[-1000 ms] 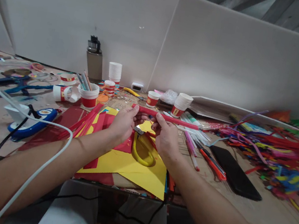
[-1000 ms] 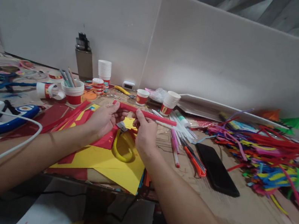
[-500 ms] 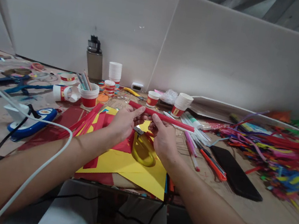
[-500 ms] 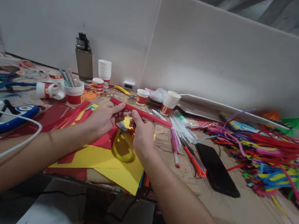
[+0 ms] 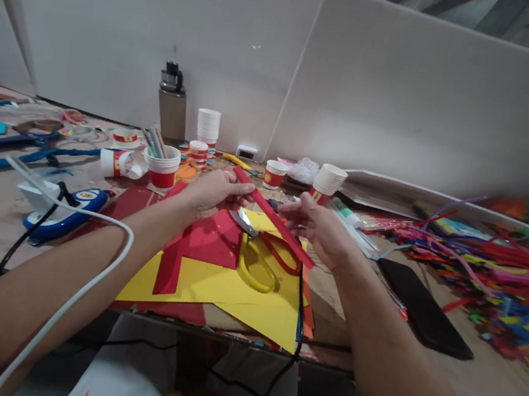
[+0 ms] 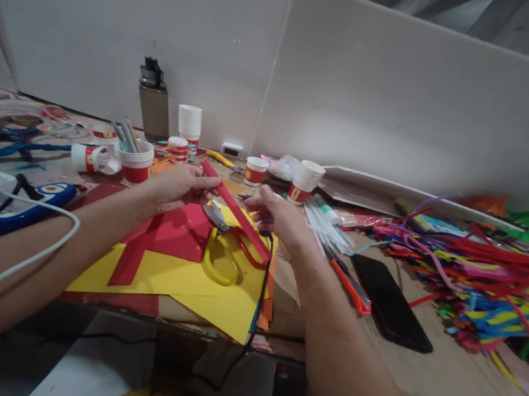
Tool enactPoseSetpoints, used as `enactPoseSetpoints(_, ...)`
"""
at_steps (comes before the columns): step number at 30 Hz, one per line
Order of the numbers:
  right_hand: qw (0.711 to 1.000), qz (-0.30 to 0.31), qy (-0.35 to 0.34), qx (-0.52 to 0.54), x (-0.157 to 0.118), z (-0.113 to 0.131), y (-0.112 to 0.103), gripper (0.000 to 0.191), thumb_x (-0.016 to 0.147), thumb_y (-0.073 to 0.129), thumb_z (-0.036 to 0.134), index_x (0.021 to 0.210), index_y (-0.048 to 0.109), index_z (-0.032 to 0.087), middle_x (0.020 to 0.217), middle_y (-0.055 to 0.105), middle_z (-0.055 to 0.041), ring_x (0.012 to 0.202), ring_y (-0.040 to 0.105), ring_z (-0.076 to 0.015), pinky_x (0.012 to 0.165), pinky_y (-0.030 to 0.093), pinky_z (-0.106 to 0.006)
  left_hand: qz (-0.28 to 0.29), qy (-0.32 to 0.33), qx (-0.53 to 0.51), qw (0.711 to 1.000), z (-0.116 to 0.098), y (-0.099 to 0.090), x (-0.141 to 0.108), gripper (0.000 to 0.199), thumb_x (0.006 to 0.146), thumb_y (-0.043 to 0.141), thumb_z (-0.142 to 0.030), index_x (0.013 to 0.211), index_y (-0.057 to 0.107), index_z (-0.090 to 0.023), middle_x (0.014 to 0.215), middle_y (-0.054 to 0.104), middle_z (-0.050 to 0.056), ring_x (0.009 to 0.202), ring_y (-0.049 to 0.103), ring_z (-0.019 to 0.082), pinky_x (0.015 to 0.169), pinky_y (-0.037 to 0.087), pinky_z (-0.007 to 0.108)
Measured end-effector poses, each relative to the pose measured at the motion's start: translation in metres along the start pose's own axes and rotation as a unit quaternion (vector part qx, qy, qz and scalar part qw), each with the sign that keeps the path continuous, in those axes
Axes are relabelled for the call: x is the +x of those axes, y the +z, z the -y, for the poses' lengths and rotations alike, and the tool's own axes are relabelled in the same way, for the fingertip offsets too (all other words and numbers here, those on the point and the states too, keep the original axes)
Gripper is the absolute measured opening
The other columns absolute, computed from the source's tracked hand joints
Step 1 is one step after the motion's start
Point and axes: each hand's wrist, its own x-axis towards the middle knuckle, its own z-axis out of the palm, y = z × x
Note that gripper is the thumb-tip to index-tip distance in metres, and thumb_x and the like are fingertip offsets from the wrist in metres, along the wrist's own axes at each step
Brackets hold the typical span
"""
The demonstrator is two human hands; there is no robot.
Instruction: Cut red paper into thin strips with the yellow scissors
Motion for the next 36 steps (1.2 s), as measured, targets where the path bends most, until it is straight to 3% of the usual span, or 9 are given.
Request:
enactPoseSetpoints(3, 0.990, 0.096, 0.012, -0.100, -0.009, -0.003, 0.012, 0.053, 0.071, 0.058, 0.067, 0.076, 0.073, 0.016, 0.064, 0.065, -0.0044, 0.050, 0.050, -0.0114, 0.046, 0.035, -0.024, 0.045, -0.013, 0.060, 0.997, 0.004, 0.010, -0.005, 0.015, 0.073, 0.069, -0.018, 0.062, 0.064, -0.009, 0.054, 0.062, 0.007, 0.046, 0.055, 0.008, 0.046, 0.042, 0.017)
enactPoseSetpoints(6, 0.975, 0.123, 0.027, -0.184, -0.019, -0.001, 0.019, 0.049, 0.069, 0.061, 0.064, 0.074, 0.072, 0.016, 0.047, 0.052, 0.0023, 0.039, 0.037, -0.0079, 0.039, 0.024, -0.023, 0.066, -0.025, 0.087, 0.994, 0.006, 0.016, -0.009, 0.017, 0.069, 0.073, -0.020, 0.060, 0.065, -0.009, 0.054, 0.063, 0.008, 0.046, 0.055, 0.009, 0.046, 0.043, 0.019)
enactPoseSetpoints(9, 0.965, 0.128, 0.032, -0.226, -0.022, 0.000, 0.023, 0.048, 0.070, 0.061, 0.062, 0.076, 0.072, 0.016, 0.045, 0.046, 0.0049, 0.037, 0.027, -0.0052, 0.039, 0.016, -0.022, 0.079, -0.028, 0.092, 0.992, 0.009, 0.019, -0.010, 0.019, 0.067, 0.075, -0.024, 0.060, 0.065, -0.010, 0.053, 0.063, 0.007, 0.046, 0.056, 0.010, 0.048, 0.044, 0.020)
enactPoseSetpoints(12, 0.972, 0.126, 0.016, -0.199, -0.020, -0.002, 0.026, 0.043, 0.073, 0.063, 0.055, 0.076, 0.073, 0.014, 0.047, 0.047, 0.0046, 0.039, 0.023, -0.0040, 0.041, 0.013, -0.023, 0.074, -0.016, 0.090, 0.993, 0.011, 0.019, -0.010, 0.022, 0.065, 0.077, -0.028, 0.059, 0.064, -0.011, 0.053, 0.063, 0.005, 0.047, 0.056, 0.010, 0.049, 0.044, 0.021)
enactPoseSetpoints(18, 0.988, 0.111, -0.022, -0.100, -0.017, -0.006, 0.036, 0.036, 0.072, 0.065, 0.047, 0.064, 0.069, 0.013, 0.058, 0.060, -0.0004, 0.053, 0.044, -0.0078, 0.053, 0.030, -0.023, 0.037, 0.022, 0.075, 0.996, 0.015, 0.025, -0.011, 0.028, 0.068, 0.074, -0.033, 0.057, 0.060, -0.011, 0.050, 0.060, 0.003, 0.043, 0.051, 0.008, 0.047, 0.039, 0.021)
enactPoseSetpoints(24, 0.992, 0.112, 0.034, -0.056, -0.018, -0.007, 0.042, 0.034, 0.069, 0.067, 0.046, 0.064, 0.068, 0.013, 0.051, 0.055, 0.0009, 0.048, 0.041, -0.0075, 0.048, 0.026, -0.023, -0.006, 0.035, 0.022, 0.999, 0.015, 0.027, -0.010, 0.028, 0.064, 0.076, -0.030, 0.056, 0.056, -0.012, 0.050, 0.059, 0.002, 0.044, 0.049, 0.006, 0.046, 0.037, 0.019)
enactPoseSetpoints(36, 0.988, 0.137, 0.060, 0.048, -0.016, -0.013, 0.045, 0.029, 0.064, 0.074, 0.042, 0.063, 0.070, 0.013, 0.050, 0.058, 0.0001, 0.046, 0.047, -0.0059, 0.046, 0.029, -0.020, -0.046, 0.030, 0.003, 0.998, 0.009, 0.028, -0.011, 0.026, 0.069, 0.074, -0.030, 0.062, 0.055, -0.012, 0.048, 0.058, 0.002, 0.041, 0.051, 0.007, 0.042, 0.035, 0.016)
